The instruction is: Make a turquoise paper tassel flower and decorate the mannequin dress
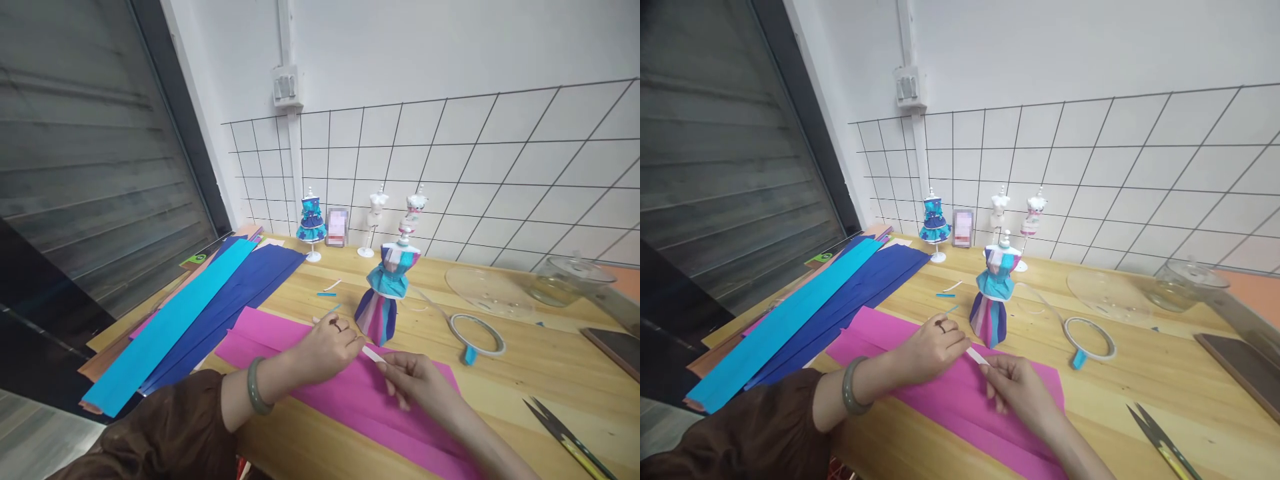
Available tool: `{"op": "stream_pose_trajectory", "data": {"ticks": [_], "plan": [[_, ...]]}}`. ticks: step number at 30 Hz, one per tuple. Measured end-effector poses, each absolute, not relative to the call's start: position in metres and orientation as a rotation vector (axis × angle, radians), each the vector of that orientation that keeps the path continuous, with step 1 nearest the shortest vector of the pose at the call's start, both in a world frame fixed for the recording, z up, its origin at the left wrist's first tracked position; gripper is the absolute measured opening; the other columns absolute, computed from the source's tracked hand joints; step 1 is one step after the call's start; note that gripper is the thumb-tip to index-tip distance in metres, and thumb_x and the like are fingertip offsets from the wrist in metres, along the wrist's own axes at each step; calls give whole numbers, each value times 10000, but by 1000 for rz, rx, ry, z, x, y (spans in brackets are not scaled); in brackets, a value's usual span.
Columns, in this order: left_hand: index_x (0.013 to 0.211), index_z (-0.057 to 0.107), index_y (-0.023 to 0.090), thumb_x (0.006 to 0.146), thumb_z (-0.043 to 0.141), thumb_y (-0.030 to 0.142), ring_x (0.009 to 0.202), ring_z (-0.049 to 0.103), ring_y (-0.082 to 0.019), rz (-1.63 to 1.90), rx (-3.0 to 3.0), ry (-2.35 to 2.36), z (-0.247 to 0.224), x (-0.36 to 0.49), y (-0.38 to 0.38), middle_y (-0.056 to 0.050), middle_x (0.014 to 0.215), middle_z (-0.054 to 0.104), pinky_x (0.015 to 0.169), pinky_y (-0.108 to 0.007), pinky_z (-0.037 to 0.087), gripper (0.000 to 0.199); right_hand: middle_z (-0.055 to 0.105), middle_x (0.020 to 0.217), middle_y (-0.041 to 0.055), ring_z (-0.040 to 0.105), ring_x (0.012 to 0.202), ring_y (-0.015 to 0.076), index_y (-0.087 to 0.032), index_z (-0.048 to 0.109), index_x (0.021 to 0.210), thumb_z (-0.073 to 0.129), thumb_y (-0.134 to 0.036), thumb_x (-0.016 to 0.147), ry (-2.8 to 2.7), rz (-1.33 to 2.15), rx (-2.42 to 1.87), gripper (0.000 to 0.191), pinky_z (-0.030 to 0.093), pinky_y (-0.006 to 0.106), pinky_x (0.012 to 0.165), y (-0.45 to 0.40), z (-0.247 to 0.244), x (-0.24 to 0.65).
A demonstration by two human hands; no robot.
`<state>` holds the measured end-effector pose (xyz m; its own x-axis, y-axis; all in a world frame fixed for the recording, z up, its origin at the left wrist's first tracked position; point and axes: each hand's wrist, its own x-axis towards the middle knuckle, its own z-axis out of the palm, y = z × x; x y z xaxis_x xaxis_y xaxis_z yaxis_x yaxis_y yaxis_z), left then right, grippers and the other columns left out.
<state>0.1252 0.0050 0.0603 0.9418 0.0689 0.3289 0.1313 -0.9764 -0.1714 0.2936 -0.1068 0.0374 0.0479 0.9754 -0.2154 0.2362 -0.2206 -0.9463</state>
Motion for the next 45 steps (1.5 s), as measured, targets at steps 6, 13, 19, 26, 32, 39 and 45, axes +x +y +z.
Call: {"op": "stream_pose_trajectory", "data": {"ticks": [6, 13, 19, 26, 32, 39, 45], "plan": [[1227, 464, 165, 800, 533, 395, 1075, 498, -195, -506, -3469, -87, 76, 119, -2, -92, 1166, 573, 892, -295, 360, 490, 475, 516, -33, 400, 447, 67, -148, 525, 614, 439, -515, 820, -1444, 1193, -1566, 429, 310, 203, 457, -115, 48, 295], [886, 669, 146, 833, 488, 279, 633, 567, -110, -379, -3792, -309, 66, 128, 6, -31, 716, 662, 560, -192, 362, 231, 437, 513, -40, 363, 457, 76, -154, 605, 723, 447, -519, 812, -1484, 1176, -1626, 407, 288, 203, 444, -116, 53, 304], [827, 686, 153, 811, 510, 290, 610, 565, -109, -360, -3784, -410, 56, 134, 7, -25, 710, 671, 528, -193, 340, 223, 508, 566, -18, 417, 513, 100, -174, 656, 871, 507, -500, 781, -1525, 1169, -1627, 370, 326, 211, 471, -118, 62, 306], [772, 673, 164, 826, 492, 353, 634, 570, -125, -480, -3753, -386, 41, 136, 5, -32, 698, 664, 593, -211, 367, 268, 409, 505, -28, 298, 478, 86, -167, 572, 595, 442, -533, 805, -1610, 1059, -1694, 442, 270, 218, 448, -115, 52, 308], [593, 602, 134, 812, 483, 346, 471, 393, -74, -516, -3859, -547, 42, 122, 20, 13, 507, 503, 477, -208, 289, 327, 448, 511, -17, 339, 488, 95, -171, 628, 634, 493, -526, 777, -1561, 1006, -1723, 406, 292, 220, 451, -113, 48, 328], [687, 653, 119, 731, 570, 426, 579, 539, -97, -524, -4156, -1008, 45, 114, 38, -29, 643, 634, 553, -190, 388, 321, 563, 556, 12, 433, 503, 107, -160, 710, 755, 560, -510, 739, -1457, 1074, -1760, 381, 367, 232, 489, -111, 45, 338], [746, 640, 99, 696, 607, 463, 594, 569, -107, -814, -4315, -1240, 35, 117, 49, -56, 673, 648, 603, -230, 454, 368, 596, 650, 23, 488, 534, 109, -152, 684, 895, 601, -511, 714, -1271, 1051, -1751, 411, 427, 250, 538, -113, 54, 346]]}}
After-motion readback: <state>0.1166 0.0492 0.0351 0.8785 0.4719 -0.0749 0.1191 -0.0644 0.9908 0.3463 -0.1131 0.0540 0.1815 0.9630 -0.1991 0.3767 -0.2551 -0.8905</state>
